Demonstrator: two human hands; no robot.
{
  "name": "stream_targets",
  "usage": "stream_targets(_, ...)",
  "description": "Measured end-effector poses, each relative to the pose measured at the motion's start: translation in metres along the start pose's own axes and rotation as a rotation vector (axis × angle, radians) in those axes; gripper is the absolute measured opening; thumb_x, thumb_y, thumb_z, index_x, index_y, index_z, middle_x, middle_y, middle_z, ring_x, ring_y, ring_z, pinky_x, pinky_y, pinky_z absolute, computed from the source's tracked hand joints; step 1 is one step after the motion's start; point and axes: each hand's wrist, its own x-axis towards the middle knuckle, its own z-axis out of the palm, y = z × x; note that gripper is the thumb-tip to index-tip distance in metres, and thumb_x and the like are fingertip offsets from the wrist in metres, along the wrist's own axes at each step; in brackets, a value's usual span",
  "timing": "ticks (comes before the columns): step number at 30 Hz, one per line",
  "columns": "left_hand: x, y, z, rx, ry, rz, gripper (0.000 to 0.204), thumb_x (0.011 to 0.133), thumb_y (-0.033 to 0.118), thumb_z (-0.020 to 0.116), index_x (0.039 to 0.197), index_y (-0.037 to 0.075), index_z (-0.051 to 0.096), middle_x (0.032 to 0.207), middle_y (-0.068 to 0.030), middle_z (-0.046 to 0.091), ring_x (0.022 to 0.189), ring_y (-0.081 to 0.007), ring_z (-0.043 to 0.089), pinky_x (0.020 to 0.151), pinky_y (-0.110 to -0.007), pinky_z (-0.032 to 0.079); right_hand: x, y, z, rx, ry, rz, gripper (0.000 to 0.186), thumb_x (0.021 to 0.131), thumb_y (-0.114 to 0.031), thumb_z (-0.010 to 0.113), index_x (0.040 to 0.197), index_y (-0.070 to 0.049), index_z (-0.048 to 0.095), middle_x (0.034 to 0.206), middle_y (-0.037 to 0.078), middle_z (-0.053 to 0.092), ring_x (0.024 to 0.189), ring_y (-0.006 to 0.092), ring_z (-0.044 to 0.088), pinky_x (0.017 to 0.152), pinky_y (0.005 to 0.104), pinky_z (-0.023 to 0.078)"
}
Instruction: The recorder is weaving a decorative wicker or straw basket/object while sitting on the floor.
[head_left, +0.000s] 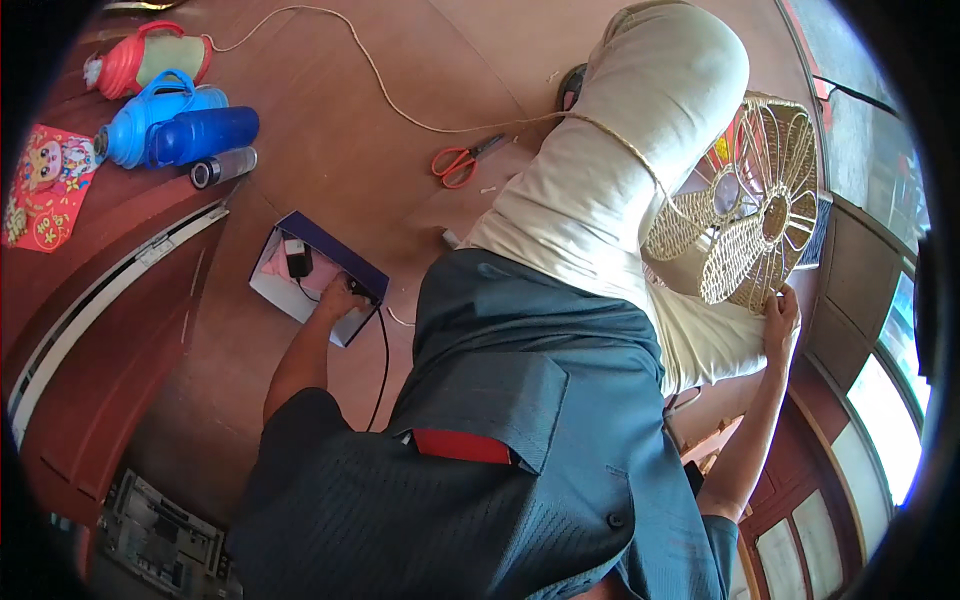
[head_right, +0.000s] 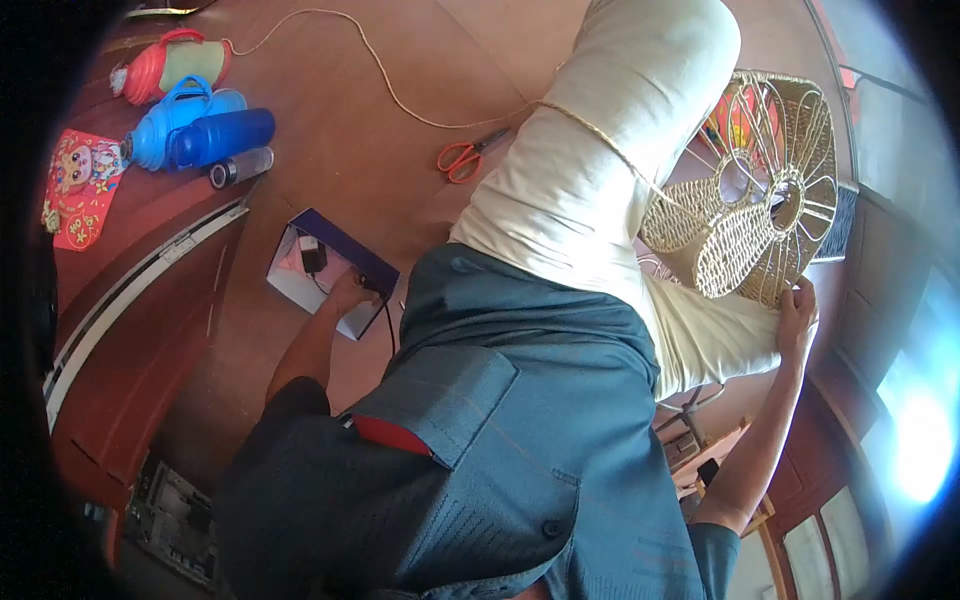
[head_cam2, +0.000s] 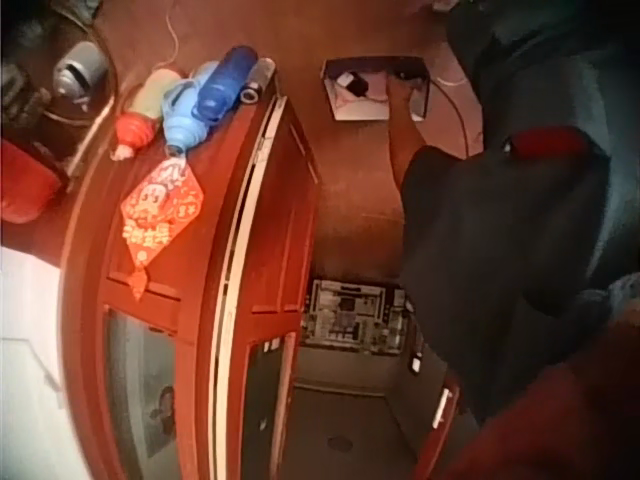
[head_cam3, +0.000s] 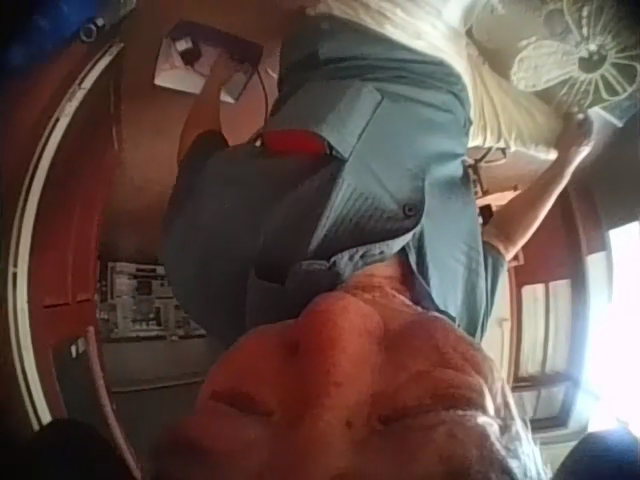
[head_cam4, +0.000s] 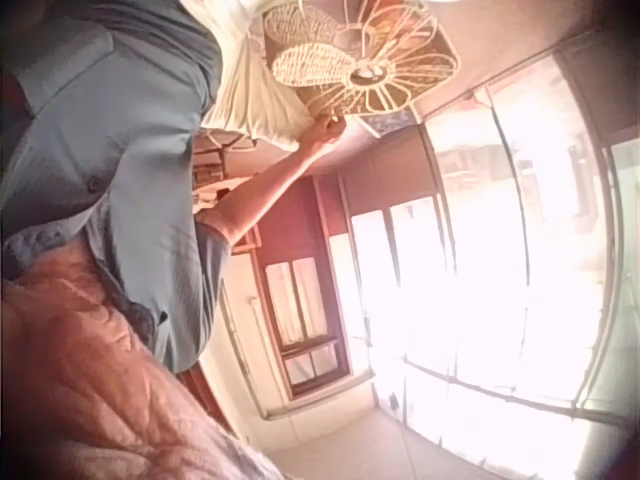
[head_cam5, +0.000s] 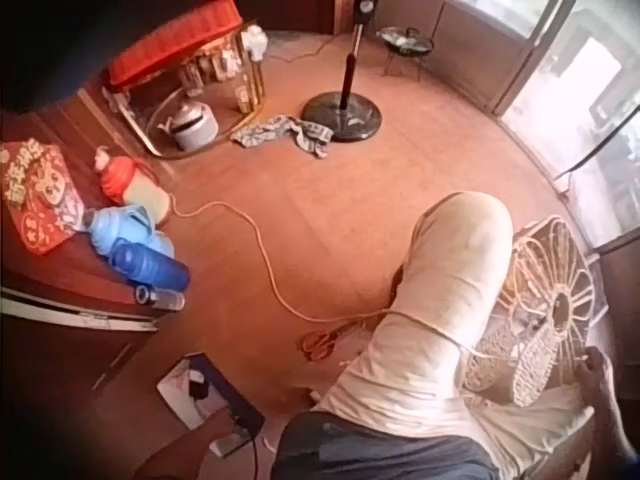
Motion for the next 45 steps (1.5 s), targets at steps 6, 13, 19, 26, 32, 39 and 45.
stream_targets(6, -0.009, -0.001, 0.026, 0.072, 0.252, -0.028, 0.091, 0.063, 0.014, 0.090, 0.143, -0.003, 0.050, 0.120, -0.0207, 0.072, 0.104, -0.0352, 0.073, 0.092, -0.039, 0.058, 0.001, 0.005, 0.001, 0.104, -0.029, 0.040, 0.036, 0.100, -0.024, 0.063, 0.130, -0.005, 0.068, 0.080, 0.009, 0.071, 0.073, 0.0156, 0.061, 0.070, 0.0384, 0.048)
stream_targets(13, -0.006, 0.012, 0.024, -0.365, 0.192, -0.166, 0.078, 0.073, 0.001, 0.084, 0.142, -0.001, 0.049, 0.101, -0.0145, 0.073, 0.074, -0.0220, 0.073, 0.058, -0.035, 0.058, 0.003, 0.009, -0.001, -0.021, -0.012, -0.031, 0.036, 0.100, -0.023, 0.063, 0.130, -0.005, 0.068, 0.078, 0.008, 0.068, 0.071, 0.0143, 0.059, 0.068, 0.0370, 0.046)
stream_targets(19, -0.010, 0.002, 0.019, -0.653, 0.085, -0.184, 0.067, 0.071, 0.003, 0.089, 0.131, -0.001, 0.058, 0.100, -0.0133, 0.073, 0.075, -0.0218, 0.072, 0.055, -0.034, 0.054, 0.004, 0.012, 0.002, 0.062, -0.016, -0.012, 0.037, 0.099, -0.023, 0.063, 0.131, -0.006, 0.069, 0.076, 0.007, 0.066, 0.070, 0.0159, 0.059, 0.070, 0.0371, 0.047)
stream_targets(26, -0.019, -0.026, 0.017, -0.448, 0.175, -0.301, 0.048, 0.066, 0.007, 0.091, 0.109, -0.001, 0.072, 0.093, -0.0128, 0.074, 0.075, -0.0236, 0.072, 0.060, -0.036, 0.054, 0.004, 0.012, 0.003, 0.089, -0.016, -0.002, 0.036, 0.099, -0.022, 0.063, 0.130, -0.005, 0.068, 0.080, 0.009, 0.070, 0.074, 0.0168, 0.063, 0.071, 0.0378, 0.049)
stream_targets(32, -0.003, -0.055, 0.020, -0.426, 0.174, -0.183, 0.062, 0.059, 0.009, 0.097, 0.110, -0.013, 0.070, 0.103, -0.0195, 0.077, 0.091, -0.0318, 0.076, 0.080, -0.040, 0.062, -0.002, -0.008, -0.004, 0.004, -0.010, 0.026, 0.035, 0.100, -0.021, 0.062, 0.129, -0.003, 0.067, 0.082, 0.012, 0.071, 0.074, 0.0195, 0.064, 0.072, 0.0400, 0.050)
stream_targets(39, 0.037, -0.079, 0.027, -0.029, 0.114, -0.170, 0.042, 0.079, 0.023, 0.084, 0.114, 0.001, 0.079, 0.090, -0.0107, 0.079, 0.079, -0.0198, 0.074, 0.065, -0.036, 0.057, -0.013, -0.021, -0.004, 0.046, 0.000, 0.070, 0.034, 0.100, -0.022, 0.061, 0.128, -0.004, 0.066, 0.081, 0.014, 0.069, 0.073, 0.0233, 0.065, 0.072, 0.0423, 0.050)
stream_targets(45, 0.030, -0.059, 0.008, 0.025, -0.048, -0.268, 0.074, 0.059, 0.025, 0.100, 0.120, -0.004, 0.069, 0.110, -0.0184, 0.076, 0.091, -0.0304, 0.075, 0.076, -0.046, 0.061, -0.015, -0.020, 0.001, 0.017, 0.057, 0.099, 0.029, 0.098, -0.022, 0.062, 0.121, -0.005, 0.065, 0.082, 0.019, 0.069, 0.074, 0.0360, 0.066, 0.071, 0.0493, 0.049)
